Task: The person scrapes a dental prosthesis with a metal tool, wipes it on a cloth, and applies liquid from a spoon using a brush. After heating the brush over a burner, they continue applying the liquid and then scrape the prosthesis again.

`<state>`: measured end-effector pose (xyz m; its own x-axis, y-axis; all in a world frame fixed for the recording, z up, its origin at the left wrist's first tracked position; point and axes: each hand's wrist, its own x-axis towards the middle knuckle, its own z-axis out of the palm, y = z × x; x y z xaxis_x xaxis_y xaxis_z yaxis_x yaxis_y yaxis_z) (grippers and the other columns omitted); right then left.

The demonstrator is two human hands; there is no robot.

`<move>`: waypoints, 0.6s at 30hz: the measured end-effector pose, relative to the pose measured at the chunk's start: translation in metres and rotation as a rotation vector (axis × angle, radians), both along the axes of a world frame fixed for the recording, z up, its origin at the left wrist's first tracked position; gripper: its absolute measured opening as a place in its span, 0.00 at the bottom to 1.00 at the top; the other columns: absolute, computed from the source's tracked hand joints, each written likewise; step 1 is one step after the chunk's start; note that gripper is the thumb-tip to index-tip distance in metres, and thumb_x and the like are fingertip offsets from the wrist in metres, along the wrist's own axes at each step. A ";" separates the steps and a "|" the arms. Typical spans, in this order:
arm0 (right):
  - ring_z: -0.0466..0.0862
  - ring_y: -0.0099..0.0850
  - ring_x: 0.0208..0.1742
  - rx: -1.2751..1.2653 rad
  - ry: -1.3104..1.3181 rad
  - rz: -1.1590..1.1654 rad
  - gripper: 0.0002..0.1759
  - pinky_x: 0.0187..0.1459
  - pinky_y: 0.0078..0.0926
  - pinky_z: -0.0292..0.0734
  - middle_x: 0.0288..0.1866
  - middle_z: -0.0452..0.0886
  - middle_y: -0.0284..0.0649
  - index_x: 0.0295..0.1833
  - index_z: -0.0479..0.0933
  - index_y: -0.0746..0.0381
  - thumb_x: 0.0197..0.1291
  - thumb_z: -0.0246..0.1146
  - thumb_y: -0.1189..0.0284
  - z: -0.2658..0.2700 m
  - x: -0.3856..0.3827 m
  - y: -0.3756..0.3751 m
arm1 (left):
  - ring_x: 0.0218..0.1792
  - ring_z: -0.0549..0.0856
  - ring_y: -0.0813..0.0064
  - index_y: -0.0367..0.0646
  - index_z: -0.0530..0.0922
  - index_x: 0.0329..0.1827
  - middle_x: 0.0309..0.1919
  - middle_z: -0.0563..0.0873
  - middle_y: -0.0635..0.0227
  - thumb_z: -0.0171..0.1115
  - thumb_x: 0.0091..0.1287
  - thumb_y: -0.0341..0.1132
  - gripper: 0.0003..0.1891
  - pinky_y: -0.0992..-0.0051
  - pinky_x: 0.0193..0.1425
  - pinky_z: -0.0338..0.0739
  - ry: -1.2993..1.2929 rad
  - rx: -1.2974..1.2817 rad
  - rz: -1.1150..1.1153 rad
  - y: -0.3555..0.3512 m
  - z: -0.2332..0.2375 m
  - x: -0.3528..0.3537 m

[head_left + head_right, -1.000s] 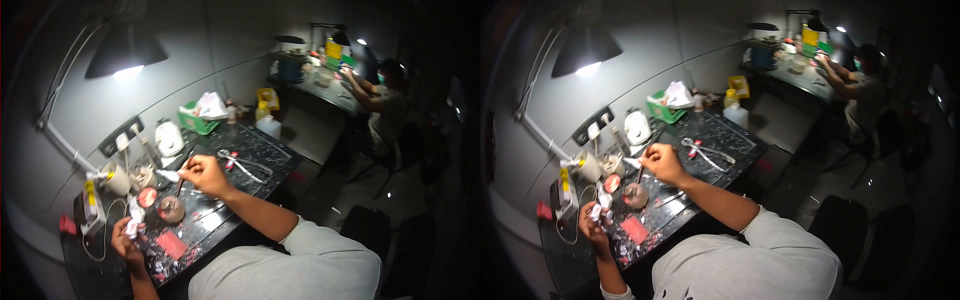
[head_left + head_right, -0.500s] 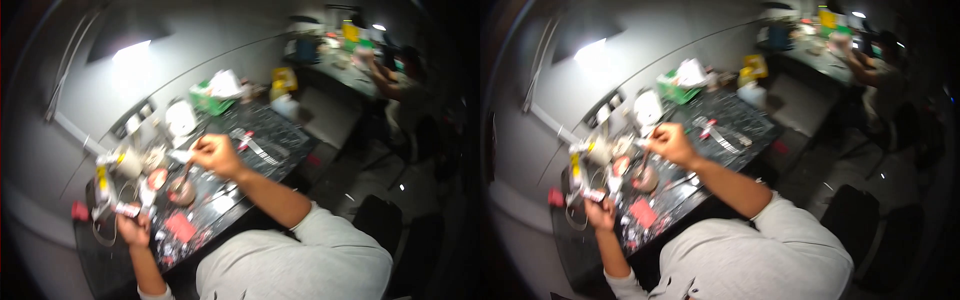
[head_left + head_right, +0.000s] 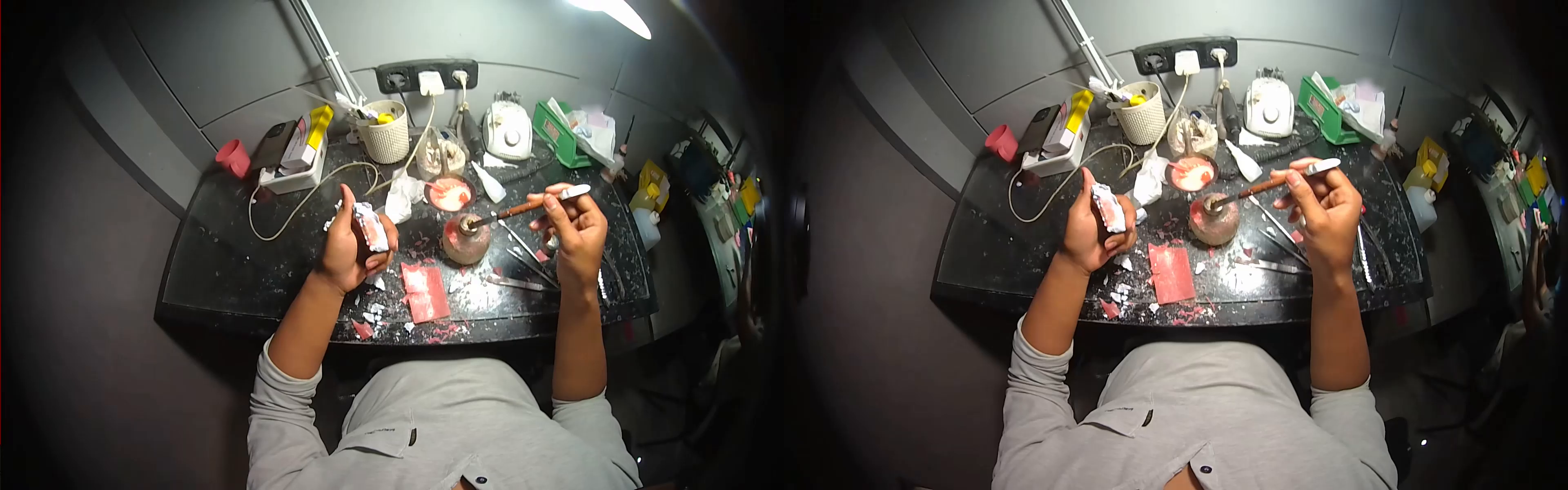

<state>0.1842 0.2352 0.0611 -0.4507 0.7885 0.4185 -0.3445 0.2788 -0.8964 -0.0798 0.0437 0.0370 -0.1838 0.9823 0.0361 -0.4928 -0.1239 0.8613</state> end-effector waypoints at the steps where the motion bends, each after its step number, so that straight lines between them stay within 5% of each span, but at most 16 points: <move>1: 0.87 0.22 0.29 0.006 -0.002 -0.009 0.09 0.26 0.13 0.73 0.44 0.90 0.47 0.51 0.78 0.65 0.70 0.66 0.73 0.000 0.000 0.000 | 0.07 0.65 0.79 0.33 0.78 0.23 0.10 0.71 0.71 0.27 0.73 0.76 0.51 0.78 0.12 0.61 -0.001 0.008 -0.026 -0.002 0.000 0.001; 11: 0.89 0.26 0.46 0.130 0.048 -0.040 0.09 0.39 0.19 0.81 0.51 0.89 0.48 0.55 0.76 0.66 0.74 0.61 0.75 -0.004 0.001 0.003 | 0.07 0.62 0.78 0.32 0.78 0.25 0.08 0.65 0.73 0.24 0.72 0.77 0.52 0.75 0.16 0.61 -0.029 -0.023 -0.063 -0.004 0.002 0.002; 18: 0.89 0.29 0.48 0.104 0.041 -0.024 0.09 0.40 0.21 0.84 0.52 0.88 0.50 0.55 0.76 0.65 0.74 0.61 0.74 -0.005 0.001 0.003 | 0.10 0.65 0.75 0.28 0.79 0.38 0.11 0.69 0.69 0.23 0.72 0.76 0.53 0.75 0.18 0.62 -0.106 -0.044 0.047 -0.005 0.005 -0.001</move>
<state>0.1851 0.2385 0.0560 -0.4127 0.7504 0.5163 -0.3727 0.3781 -0.8474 -0.0811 0.0390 0.0421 -0.2303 0.9727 -0.0290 -0.5757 -0.1122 0.8099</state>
